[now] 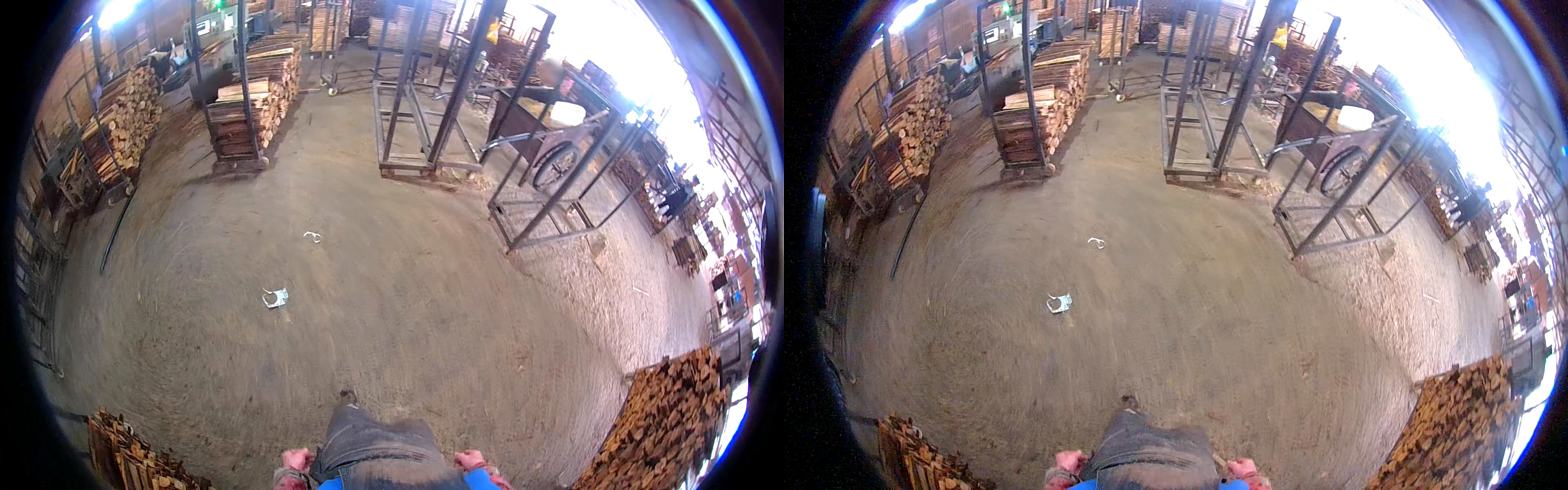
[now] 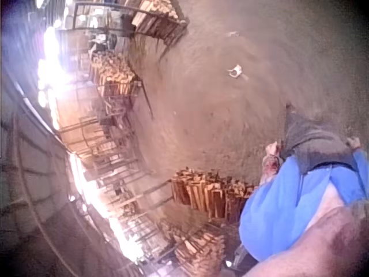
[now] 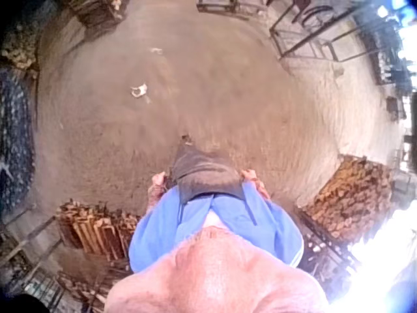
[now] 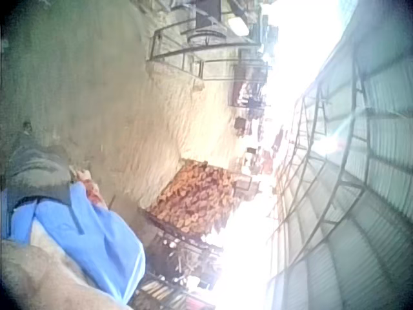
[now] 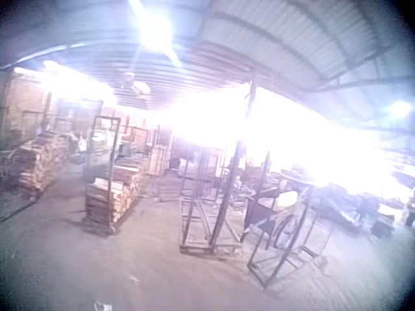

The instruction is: The person picks up split wood pieces from a machine output area and stacks them onto a metal rack. They repeatedly pick up pieces, carry them to the rack, and place them in a neat pile. Other workers are visible in the background.

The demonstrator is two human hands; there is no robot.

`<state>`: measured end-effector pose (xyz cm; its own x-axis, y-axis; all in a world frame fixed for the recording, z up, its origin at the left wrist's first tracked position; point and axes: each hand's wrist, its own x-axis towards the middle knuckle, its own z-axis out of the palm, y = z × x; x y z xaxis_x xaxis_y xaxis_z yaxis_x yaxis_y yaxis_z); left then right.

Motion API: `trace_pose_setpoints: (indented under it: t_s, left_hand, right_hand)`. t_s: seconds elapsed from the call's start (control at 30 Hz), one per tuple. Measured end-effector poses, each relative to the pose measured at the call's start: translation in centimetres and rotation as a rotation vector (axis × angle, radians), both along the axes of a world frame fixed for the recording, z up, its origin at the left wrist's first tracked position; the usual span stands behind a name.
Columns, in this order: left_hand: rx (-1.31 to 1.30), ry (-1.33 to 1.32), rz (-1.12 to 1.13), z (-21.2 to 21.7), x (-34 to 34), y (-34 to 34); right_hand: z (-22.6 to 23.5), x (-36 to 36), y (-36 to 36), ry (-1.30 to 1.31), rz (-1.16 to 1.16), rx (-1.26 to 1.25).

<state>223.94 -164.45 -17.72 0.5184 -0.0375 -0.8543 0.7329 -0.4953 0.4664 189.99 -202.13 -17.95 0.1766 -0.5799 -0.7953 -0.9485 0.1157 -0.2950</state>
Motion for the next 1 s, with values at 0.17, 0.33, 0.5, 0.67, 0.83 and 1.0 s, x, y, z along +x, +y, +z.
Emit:
trace_pose_setpoints:
  t_s: [0.17, 0.33, 0.5, 0.67, 0.83, 1.0]
  left_hand:
    - [-0.161, 0.012, 0.117, -2.9, 12.8, -3.9]
    - [-0.217, -0.087, 0.13, 0.5, 23.8, -15.2]
    - [-0.215, -0.08, 0.197, 0.1, 27.7, -21.2]
    - [-0.096, 0.048, 0.42, 0.1, 24.8, -21.6]
    - [0.097, 0.045, 0.343, 4.0, 25.8, -26.1]
    - [0.183, 0.091, 0.334, 4.3, 30.1, -29.9]
  right_hand:
    - [8.0, 10.6, -0.9, -0.081, -0.235, 0.165]
    - [2.8, 13.7, -5.2, -0.067, -0.11, 0.034]
    - [-0.3, 20.6, -14.7, -0.083, -0.028, 0.099]
    - [-0.5, 30.9, -26.6, -0.117, 0.046, 0.125]
    - [-0.8, 42.4, -38.7, -0.152, 0.006, 0.162]
    - [2.2, 54.7, -44.3, -0.257, 0.057, 0.124]
